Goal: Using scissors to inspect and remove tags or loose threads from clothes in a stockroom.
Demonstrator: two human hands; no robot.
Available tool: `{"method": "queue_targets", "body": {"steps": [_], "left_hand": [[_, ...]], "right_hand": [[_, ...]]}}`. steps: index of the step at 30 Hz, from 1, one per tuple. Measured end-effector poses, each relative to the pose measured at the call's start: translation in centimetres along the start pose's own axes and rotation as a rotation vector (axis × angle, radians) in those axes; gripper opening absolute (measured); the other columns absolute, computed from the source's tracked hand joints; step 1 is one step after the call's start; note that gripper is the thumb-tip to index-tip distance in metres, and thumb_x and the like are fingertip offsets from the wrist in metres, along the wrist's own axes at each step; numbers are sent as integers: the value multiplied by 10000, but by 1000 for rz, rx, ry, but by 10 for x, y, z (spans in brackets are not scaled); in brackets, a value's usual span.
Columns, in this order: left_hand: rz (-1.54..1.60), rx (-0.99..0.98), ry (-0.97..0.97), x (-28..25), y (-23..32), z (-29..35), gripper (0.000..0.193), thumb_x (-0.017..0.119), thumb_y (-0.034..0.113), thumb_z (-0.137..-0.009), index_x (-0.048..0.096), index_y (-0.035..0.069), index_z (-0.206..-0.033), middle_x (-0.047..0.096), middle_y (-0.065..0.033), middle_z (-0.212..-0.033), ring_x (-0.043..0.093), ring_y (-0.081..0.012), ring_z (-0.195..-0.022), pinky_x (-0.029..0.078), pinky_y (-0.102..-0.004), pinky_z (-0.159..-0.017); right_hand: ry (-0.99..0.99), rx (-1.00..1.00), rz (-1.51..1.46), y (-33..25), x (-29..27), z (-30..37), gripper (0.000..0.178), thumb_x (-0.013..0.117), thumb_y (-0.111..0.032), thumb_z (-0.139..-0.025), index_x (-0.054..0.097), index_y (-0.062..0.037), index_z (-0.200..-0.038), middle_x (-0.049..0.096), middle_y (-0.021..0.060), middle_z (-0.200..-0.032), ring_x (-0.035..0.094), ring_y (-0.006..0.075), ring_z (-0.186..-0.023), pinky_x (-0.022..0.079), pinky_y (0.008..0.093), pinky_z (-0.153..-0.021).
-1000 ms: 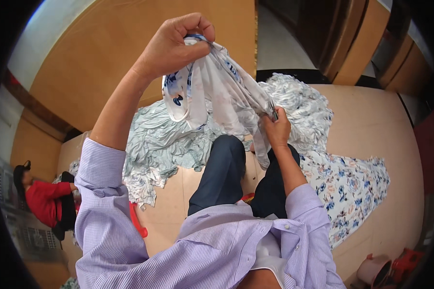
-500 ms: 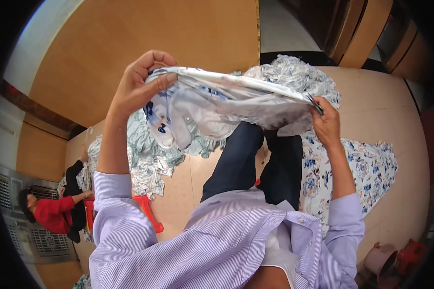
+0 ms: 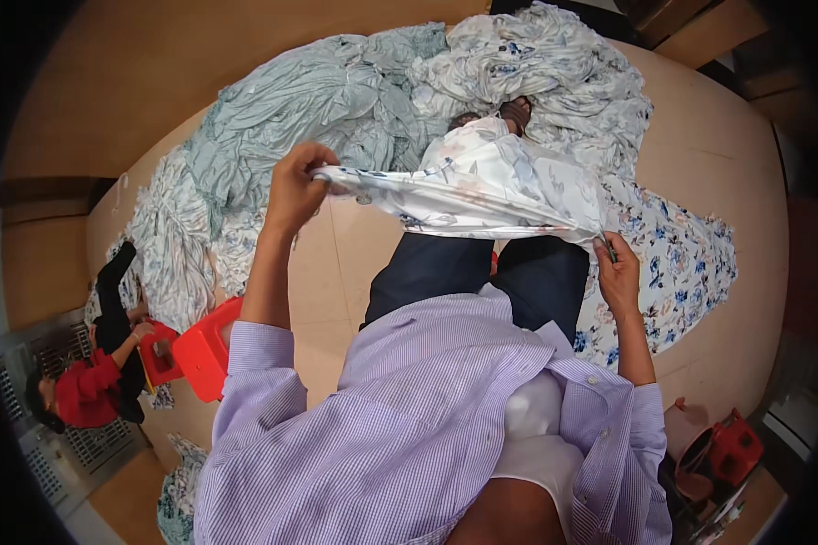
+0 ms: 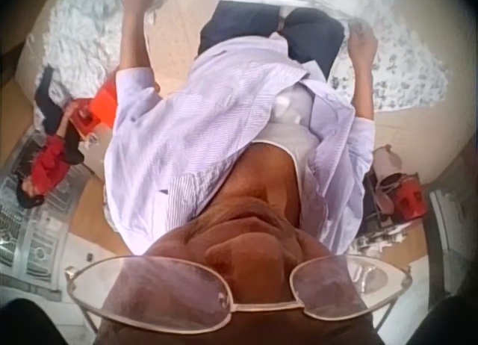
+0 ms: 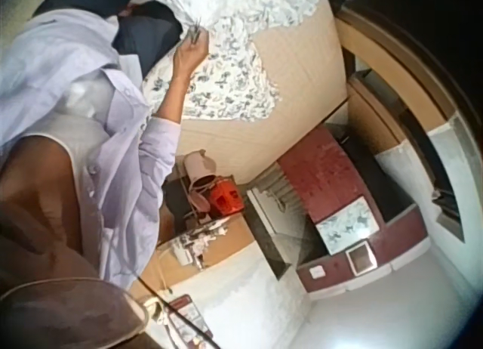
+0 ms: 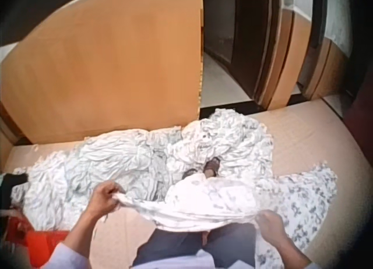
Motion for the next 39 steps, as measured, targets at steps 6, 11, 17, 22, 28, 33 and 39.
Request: {"method": "queue_targets", "body": {"steps": [6,11,17,22,28,33,39], "left_hand": [[170,-136,357,-5,-52,24,180,635,-58,-727,602,46,-870,589,-3,-753,473,-73,-619,386,-195,-573],[161,-232,400,3,-62,47,192,575,-95,-713,604,40,-845,594,-5,-738,475,-71,-618,381,-193,-570],[-28,-282,-201,34,-71,82,205,529,-90,-707,608,6,-870,609,-34,-766,541,-121,-683,430,-229,-641],[-246,-205,-178,19,-78,103,211,506,-53,-761,613,7,-932,617,-57,-807,547,-150,-709,435,-262,-662],[-274,-136,4,19,-81,129,174,491,50,-861,615,49,-983,604,-43,-780,516,-179,-670,418,-308,-615],[-331,-241,23,14,-96,150,175,482,63,-888,598,47,-1018,609,-58,-788,517,-198,-677,428,-310,-638],[-345,-282,-68,19,-113,152,178,480,64,-900,601,52,-1028,606,-68,-779,521,-201,-672,423,-307,-627]], "right_hand": [[0,-20,33,13,9,21,125,588,-29,-863,597,-2,-985,593,17,-841,463,106,-724,379,214,-681],[12,98,-91,36,30,49,145,588,5,-815,595,8,-960,586,20,-839,472,107,-727,390,212,-692],[-37,202,-220,48,29,81,149,604,25,-784,602,8,-933,570,18,-810,453,94,-700,380,203,-664],[-76,313,-334,54,25,91,155,621,26,-770,613,-2,-922,539,1,-750,406,70,-642,347,185,-617],[-158,287,-314,26,13,72,141,636,9,-770,626,-12,-909,492,-27,-681,344,48,-582,303,169,-563],[-142,167,-288,-8,27,41,112,665,-34,-787,628,-12,-890,548,-14,-694,370,60,-569,331,186,-539],[-13,113,-318,-44,72,-8,155,695,-119,-797,632,5,-865,586,-1,-706,435,93,-587,388,210,-550]]}}
Point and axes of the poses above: each hand's wrist, its own z-axis away from the middle knuckle, its own x-axis out of the palm, y = z × x, the point moved 7 cm from there along -z, towards the middle knuckle
